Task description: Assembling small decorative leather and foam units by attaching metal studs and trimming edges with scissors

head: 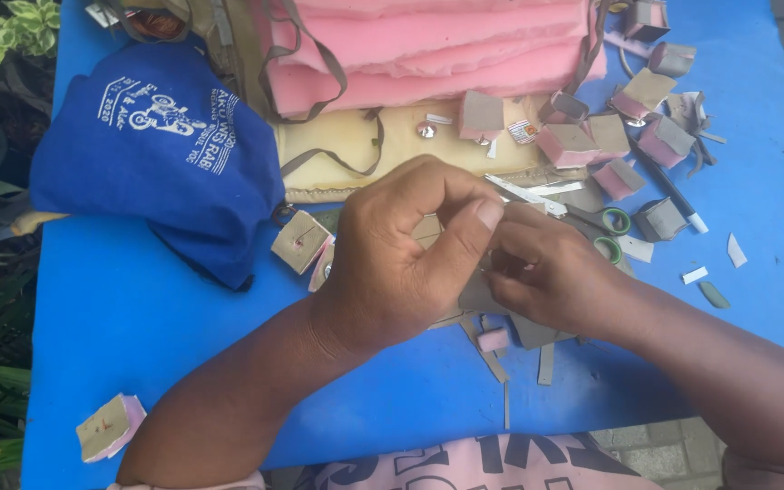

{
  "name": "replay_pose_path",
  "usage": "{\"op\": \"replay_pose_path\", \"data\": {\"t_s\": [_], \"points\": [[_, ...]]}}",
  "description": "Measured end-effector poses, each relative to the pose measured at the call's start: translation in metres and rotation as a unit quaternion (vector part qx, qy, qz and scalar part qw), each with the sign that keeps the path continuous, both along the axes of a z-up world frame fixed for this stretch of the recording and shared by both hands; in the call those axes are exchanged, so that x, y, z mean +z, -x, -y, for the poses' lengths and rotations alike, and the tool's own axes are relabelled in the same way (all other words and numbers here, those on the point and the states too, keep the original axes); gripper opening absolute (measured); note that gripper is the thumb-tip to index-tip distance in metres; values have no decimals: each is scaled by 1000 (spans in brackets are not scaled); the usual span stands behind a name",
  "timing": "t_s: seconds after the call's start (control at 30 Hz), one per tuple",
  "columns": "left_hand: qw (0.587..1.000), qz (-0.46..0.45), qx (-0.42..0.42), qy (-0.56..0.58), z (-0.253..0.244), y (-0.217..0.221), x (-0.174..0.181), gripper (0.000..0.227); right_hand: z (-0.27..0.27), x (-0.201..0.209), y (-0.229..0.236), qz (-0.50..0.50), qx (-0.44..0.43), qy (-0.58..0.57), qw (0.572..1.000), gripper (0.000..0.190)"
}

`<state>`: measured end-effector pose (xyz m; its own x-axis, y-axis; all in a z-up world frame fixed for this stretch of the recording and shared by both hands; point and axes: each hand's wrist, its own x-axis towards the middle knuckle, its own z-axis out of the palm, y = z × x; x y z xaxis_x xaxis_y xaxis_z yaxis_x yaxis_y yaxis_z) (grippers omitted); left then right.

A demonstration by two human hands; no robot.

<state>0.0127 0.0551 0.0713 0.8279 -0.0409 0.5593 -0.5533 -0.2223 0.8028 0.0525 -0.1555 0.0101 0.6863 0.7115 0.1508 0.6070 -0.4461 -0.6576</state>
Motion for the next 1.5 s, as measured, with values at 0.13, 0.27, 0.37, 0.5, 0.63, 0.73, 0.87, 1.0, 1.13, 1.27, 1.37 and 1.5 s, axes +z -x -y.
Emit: {"op": "replay_pose_path", "data": {"t_s": [0.13,0.27,0.37,0.5,0.63,0.73,0.87,1.0,1.13,1.27,1.37,1.5], "points": [[999,-17,-15,36,5,11,1,14,-11,-33,-6,7,55,29,998,10],[997,-8,-58,52,8,14,-2,12,-24,-43,-3,31,53,33,998,9],[997,-20,-52,58,4,12,3,15,-27,-43,-11,55,41,36,997,8],[997,-11,-43,71,-3,13,11,15,-31,-44,-24,82,28,40,995,8],[996,5,-35,80,-14,12,20,20,-32,-42,-36,106,15,44,993,8],[998,10,-9,59,-18,12,22,16,-32,-39,-50,128,1,43,991,8],[999,15,13,42,-19,11,21,16,-28,-34,-74,159,-18,44,986,9],[999,1,-4,39,-17,4,11,15,-26,-40,-107,223,-94,22,970,26],[999,-25,10,33,-12,-6,-1,13,-50,-39,-113,207,-10,64,976,33],[999,-31,32,10,-11,-8,-6,15,-64,-61,-125,375,23,137,917,9],[999,-33,26,12,-13,-7,-6,15,-64,-36,-100,288,-9,146,946,10],[999,-22,31,5,-13,-11,-8,16,-69,-40,-65,-39,56,165,984,10]]}}
